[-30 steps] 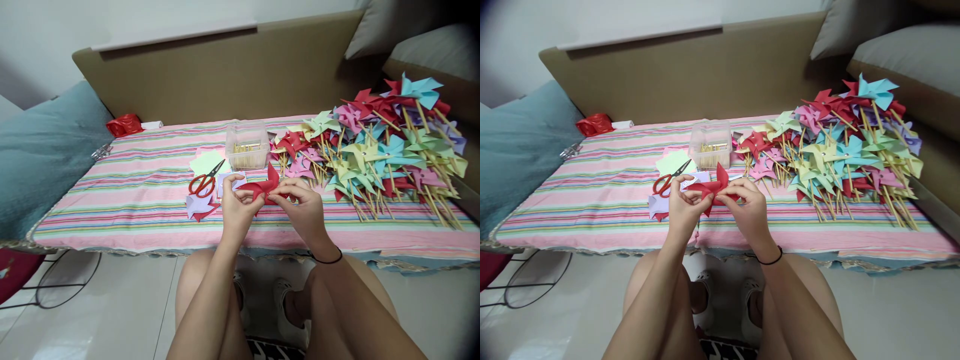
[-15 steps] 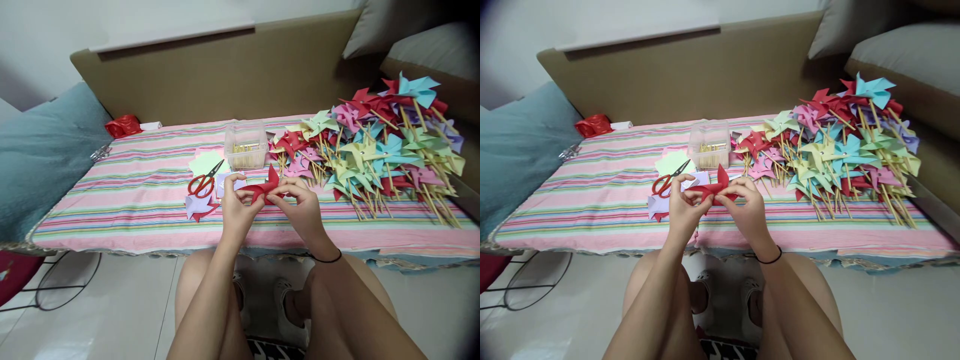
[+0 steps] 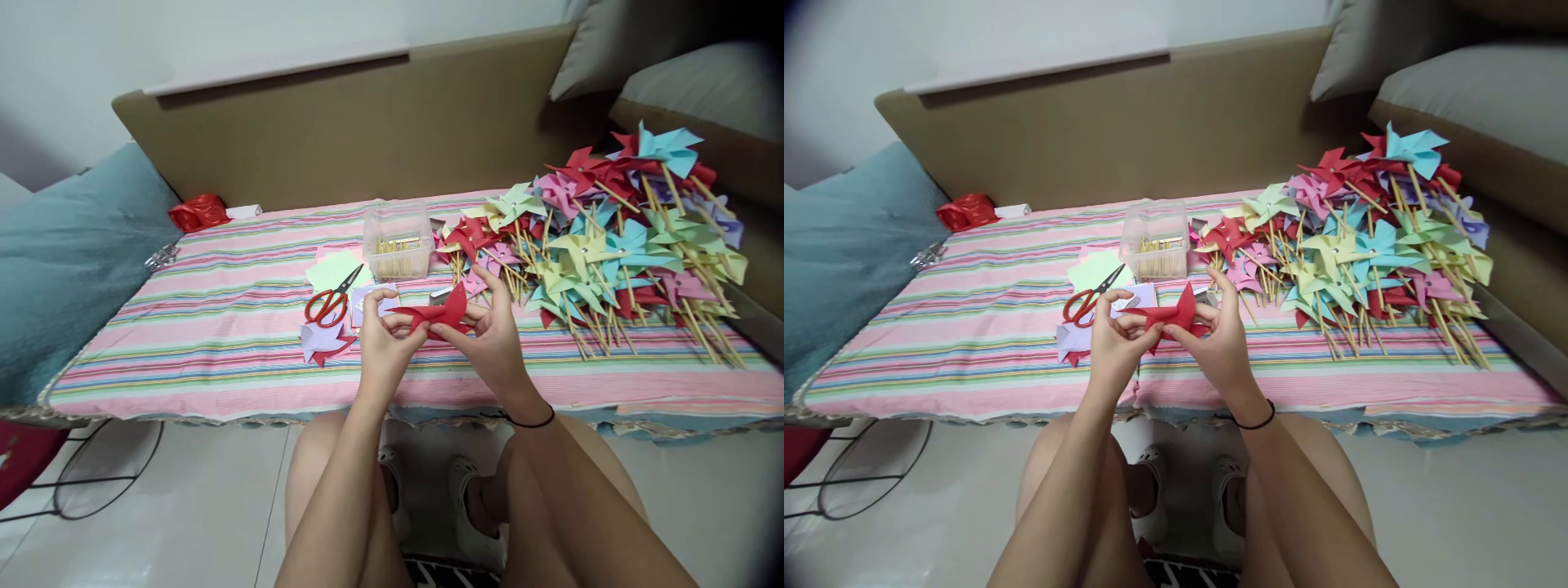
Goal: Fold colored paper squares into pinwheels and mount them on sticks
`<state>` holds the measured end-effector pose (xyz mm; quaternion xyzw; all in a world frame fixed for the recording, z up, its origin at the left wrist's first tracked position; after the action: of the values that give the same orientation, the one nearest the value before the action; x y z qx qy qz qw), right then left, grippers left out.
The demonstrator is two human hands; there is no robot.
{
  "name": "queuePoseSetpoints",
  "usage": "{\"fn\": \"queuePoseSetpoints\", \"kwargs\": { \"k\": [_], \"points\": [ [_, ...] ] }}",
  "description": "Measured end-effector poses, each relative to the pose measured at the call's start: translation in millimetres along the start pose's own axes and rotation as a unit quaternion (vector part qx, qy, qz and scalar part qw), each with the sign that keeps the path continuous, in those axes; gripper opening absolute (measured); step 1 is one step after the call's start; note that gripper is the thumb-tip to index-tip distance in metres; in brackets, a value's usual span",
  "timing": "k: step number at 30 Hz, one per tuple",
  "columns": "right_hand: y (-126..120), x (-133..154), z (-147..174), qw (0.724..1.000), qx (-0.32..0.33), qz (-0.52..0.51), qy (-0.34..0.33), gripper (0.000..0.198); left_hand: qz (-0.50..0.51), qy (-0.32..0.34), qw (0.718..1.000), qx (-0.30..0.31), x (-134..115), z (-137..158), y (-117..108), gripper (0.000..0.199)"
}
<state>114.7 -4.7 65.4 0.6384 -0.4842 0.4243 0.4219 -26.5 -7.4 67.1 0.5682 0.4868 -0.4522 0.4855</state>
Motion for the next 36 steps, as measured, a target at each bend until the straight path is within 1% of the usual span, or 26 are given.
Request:
{"fn": "queuePoseSetpoints", "kwargs": {
  "k": [7, 12, 16, 23, 27, 31, 36],
  "points": [
    [-1, 1, 0, 1.0, 0.002, -0.004, 0.012, 0.095, -0.003, 0.002, 1.0, 0.0, -1, -1, -1, 0.049],
    [-3, 2, 0, 1.0, 0.01, 0.0, 0.021, 0.098, -0.007, -0.004, 1.0, -0.018, -2, -1, -4, 0.049],
    [-4, 2, 0, 1.0, 0.006, 0.017, 0.022, 0.101, -0.022, -0.001, 1.0, -0.015, 0, -1, -3, 0.048],
    [-8, 0, -1, 0.998, -0.015, 0.065, 0.022, 0.101, -0.034, 0.016, 0.999, -0.018, 6, -1, -4, 0.044],
    [-11, 0, 0, 0.996, -0.034, 0.079, 0.021, 0.098, -0.035, 0.014, 0.999, -0.014, 7, 0, -3, 0.045],
    [-11, 2, 0, 0.997, -0.031, 0.064, 0.022, 0.097, -0.021, 0.005, 1.0, -0.013, 8, 0, -1, 0.047],
    [-11, -1, -1, 0.999, -0.01, 0.035, 0.028, 0.102, -0.007, -0.005, 0.999, -0.031, 9, 0, -3, 0.048]
  ]
}}
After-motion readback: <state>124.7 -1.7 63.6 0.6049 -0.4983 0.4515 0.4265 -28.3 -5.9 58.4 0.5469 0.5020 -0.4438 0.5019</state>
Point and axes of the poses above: each hand's wrist, its own z-axis away from the middle knuckle, its own y-axis out of the palm, x = y × z, the point moved 7 cm from there along -z, towards the middle knuckle, and after that the axes turned 8 degrees about x, right-handed, at the moved point
